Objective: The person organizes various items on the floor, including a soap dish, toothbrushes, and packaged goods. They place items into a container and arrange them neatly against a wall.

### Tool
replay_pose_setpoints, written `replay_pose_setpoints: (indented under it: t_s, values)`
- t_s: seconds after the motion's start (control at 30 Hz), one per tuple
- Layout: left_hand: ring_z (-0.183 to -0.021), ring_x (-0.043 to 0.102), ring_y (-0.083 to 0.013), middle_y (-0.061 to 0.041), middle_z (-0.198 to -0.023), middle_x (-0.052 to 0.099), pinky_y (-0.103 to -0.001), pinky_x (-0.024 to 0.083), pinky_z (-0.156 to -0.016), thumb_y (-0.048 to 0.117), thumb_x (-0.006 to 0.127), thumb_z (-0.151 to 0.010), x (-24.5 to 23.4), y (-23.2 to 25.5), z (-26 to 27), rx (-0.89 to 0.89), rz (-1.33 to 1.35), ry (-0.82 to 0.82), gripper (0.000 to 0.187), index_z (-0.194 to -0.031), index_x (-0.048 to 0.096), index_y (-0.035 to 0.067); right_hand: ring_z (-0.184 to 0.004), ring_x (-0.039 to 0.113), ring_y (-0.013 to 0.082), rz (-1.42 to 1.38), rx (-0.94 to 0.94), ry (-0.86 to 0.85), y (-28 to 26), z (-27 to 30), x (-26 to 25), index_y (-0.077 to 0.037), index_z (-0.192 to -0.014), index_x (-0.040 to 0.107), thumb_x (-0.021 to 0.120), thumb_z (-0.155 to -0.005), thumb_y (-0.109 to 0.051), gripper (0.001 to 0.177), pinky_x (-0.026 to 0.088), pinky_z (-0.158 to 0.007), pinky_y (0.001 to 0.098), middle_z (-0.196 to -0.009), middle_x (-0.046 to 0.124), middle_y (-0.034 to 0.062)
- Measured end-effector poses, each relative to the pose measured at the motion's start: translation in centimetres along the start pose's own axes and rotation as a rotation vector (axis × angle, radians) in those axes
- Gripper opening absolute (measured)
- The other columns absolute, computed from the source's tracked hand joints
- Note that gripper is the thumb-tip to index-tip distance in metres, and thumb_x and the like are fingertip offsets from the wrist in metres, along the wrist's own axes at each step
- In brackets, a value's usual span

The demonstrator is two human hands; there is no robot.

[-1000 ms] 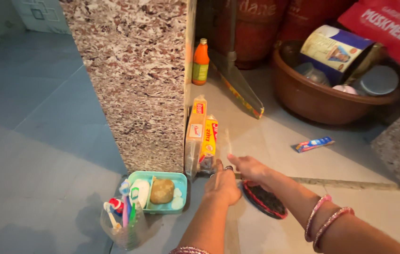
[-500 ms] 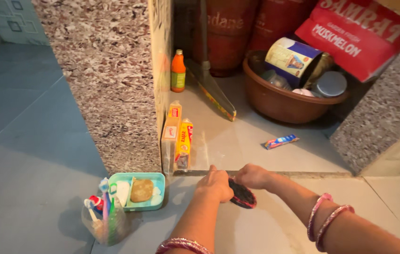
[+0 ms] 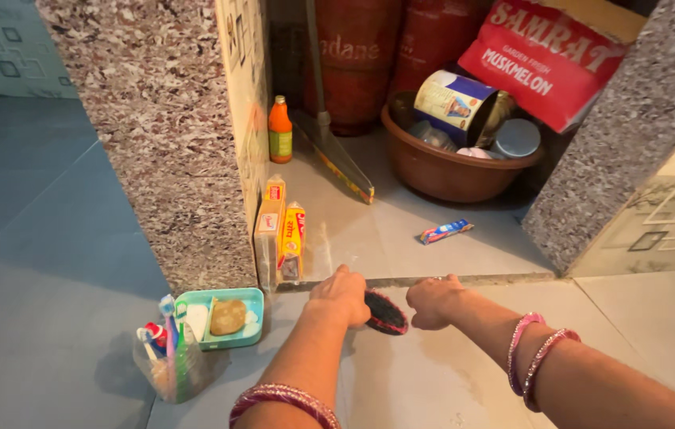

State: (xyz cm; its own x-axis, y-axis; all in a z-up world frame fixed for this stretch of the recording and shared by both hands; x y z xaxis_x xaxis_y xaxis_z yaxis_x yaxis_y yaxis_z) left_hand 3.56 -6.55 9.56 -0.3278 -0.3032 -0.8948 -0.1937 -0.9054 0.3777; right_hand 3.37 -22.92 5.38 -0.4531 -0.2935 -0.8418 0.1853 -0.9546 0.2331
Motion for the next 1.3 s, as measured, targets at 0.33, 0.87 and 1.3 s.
replay_pose_setpoints:
  t_s: [0.33, 0.87, 1.3]
  values:
    - [-0.127, 0.060, -0.0341, -0.015, -0.140, 0.058, -0.043, 0.051, -0.105, 0.017, 0.075, -0.083, -1.0, 3.0, 1.9, 0.071, -0.001, 0.079, 0.037, -0.120, 0.072, 0.010, -0.135, 0.055, 0.0223, -0.019, 0.057, -0.008, 3.8, 2.5, 0.5, -0.023, -0.139, 0.060, 0.084, -0.078, -0.034, 0.067, 0.039, -0.112, 0.0518, -0.140, 0.061, 0.0010]
    - [-0.123, 0.062, -0.0339, -0.018, -0.137, 0.058, -0.046, 0.053, -0.100, 0.015, 0.074, -0.084, -3.1, 9.8, -0.5, 0.305, -0.483, 0.116, 0.032, -0.116, 0.074, 0.011, -0.137, 0.055, 0.0212, -0.110, 0.172, 0.078, 13.3, 3.1, -2.3, -0.027, -0.140, 0.061, 0.078, -0.080, -0.039, 0.063, 0.039, -0.113, 0.0553, -0.142, 0.062, -0.0014]
    - [-0.122, 0.063, -0.0353, -0.016, -0.142, 0.057, -0.056, 0.057, -0.085, 0.026, 0.076, -0.088, 0.1, 10.3, -9.5, 0.032, -0.677, -0.006, 0.049, -0.135, 0.066, 0.013, -0.143, 0.046, 0.0228, -0.314, 0.221, 0.099, 15.0, -4.1, 1.5, -0.029, -0.146, 0.053, 0.074, -0.087, -0.042, 0.064, 0.038, -0.116, 0.0533, -0.147, 0.053, 0.0014]
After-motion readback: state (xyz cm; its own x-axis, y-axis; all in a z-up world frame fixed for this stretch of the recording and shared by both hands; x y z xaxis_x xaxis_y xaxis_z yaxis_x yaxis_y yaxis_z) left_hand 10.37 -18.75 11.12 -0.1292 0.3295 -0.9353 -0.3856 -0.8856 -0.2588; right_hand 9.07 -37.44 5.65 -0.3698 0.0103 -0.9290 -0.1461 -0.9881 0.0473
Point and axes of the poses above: each hand's wrist, its own z-axis away from the middle knuckle, its own x-axis out of the palm, y = z × x, the point moved 9 cm from there along -z, towards the middle knuckle
